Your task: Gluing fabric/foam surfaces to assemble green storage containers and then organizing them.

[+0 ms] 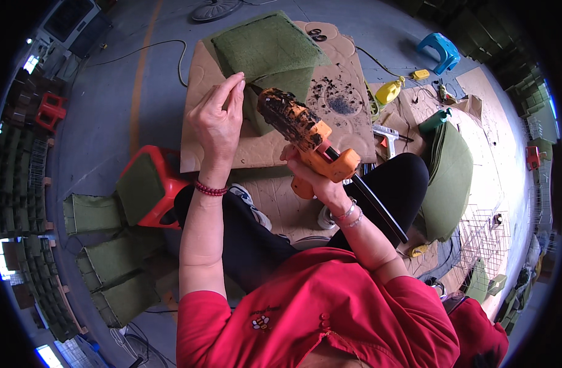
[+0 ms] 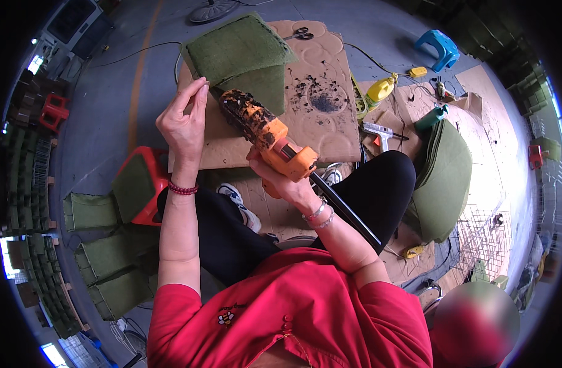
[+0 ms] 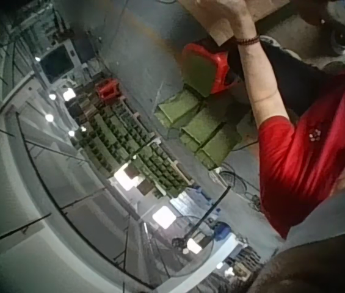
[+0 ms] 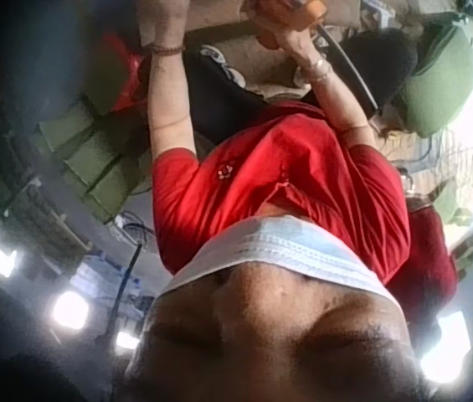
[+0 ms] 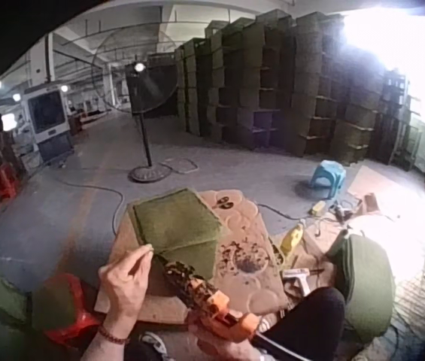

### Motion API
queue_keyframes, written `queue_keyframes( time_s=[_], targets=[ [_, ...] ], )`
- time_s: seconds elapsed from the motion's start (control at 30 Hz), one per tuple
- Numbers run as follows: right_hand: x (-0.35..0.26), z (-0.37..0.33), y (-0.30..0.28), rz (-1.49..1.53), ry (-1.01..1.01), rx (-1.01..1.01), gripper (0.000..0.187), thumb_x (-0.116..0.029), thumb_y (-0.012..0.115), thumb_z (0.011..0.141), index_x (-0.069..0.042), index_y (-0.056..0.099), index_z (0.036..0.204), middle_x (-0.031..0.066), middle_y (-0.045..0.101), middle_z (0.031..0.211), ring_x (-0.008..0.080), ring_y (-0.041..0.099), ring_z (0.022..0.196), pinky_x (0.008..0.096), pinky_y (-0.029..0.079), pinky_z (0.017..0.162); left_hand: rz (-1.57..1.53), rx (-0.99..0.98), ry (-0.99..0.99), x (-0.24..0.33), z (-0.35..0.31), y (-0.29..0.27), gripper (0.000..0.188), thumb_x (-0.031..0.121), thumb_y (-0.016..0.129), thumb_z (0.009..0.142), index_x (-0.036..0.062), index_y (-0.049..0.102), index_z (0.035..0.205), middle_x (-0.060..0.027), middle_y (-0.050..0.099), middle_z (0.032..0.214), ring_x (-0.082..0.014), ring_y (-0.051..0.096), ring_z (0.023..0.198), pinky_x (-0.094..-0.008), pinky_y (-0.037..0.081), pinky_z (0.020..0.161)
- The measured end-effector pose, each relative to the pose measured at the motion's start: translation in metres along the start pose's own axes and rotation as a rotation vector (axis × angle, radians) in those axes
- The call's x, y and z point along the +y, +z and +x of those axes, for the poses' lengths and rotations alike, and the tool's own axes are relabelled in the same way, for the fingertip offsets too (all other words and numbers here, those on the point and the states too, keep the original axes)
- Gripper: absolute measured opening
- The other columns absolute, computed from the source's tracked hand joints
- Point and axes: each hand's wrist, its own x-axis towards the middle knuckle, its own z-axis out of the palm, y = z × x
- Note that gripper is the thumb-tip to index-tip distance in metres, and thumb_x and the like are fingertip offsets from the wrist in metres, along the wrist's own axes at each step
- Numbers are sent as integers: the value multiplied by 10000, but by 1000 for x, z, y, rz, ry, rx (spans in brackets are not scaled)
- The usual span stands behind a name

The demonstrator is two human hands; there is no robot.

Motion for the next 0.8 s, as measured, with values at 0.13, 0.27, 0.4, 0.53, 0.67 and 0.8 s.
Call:
queue_keyframes(
  time_s=[0.13, 0.27, 0.4, 0.53, 0.67, 0.8],
  targets=[
    [-4, 0, 0, -63, 0, -3, 136, -14, 663, 814, -54, 592, 922, 5, 595, 882, 96, 553, 834, 265, 456, 767, -1, -1, -10, -1, 0, -1, 115, 37, 704, 807, 44, 704, 922, -93, 702, 809, -178, 691, 715, -278, 522, 608],
    [-2, -2, 1, 27, 35, 21, 135, -14, 663, 816, -53, 590, 923, 1, 591, 882, 91, 550, 834, 263, 456, 767, -24, 6, -22, -1, -2, 1, 115, 34, 705, 806, 43, 705, 920, -95, 700, 803, -172, 687, 704, -276, 520, 603],
    [-4, -5, -4, 12, 56, 23, 142, -10, 618, 833, -55, 566, 957, 28, 575, 921, 122, 542, 891, 291, 431, 819, -25, 15, -8, 0, -1, 1, 116, 33, 707, 804, 41, 704, 920, -95, 696, 790, -168, 678, 682, -272, 513, 592],
    [-3, -3, -3, 46, 57, 45, 127, -22, 639, 834, -50, 582, 945, 0, 575, 898, 95, 541, 871, 266, 443, 792, -16, 11, 7, -2, -1, 0, 119, 32, 707, 802, 42, 702, 920, -93, 691, 776, -171, 672, 667, -277, 506, 579],
    [-5, -2, -7, 20, 61, 24, 121, -18, 612, 845, -49, 574, 955, 7, 567, 903, 98, 535, 886, 270, 436, 805, -5, 11, 18, -1, 0, 0, 120, 31, 706, 802, 45, 702, 921, -93, 687, 769, -176, 669, 660, -280, 503, 573],
    [-2, -1, -7, 28, 50, 46, 132, -1, 602, 841, -45, 564, 959, 15, 570, 901, 105, 536, 878, 271, 434, 803, -10, 18, 21, -2, -1, 1, 118, 33, 704, 804, 45, 702, 921, -94, 685, 769, -181, 669, 663, -283, 502, 572]
  ],
)
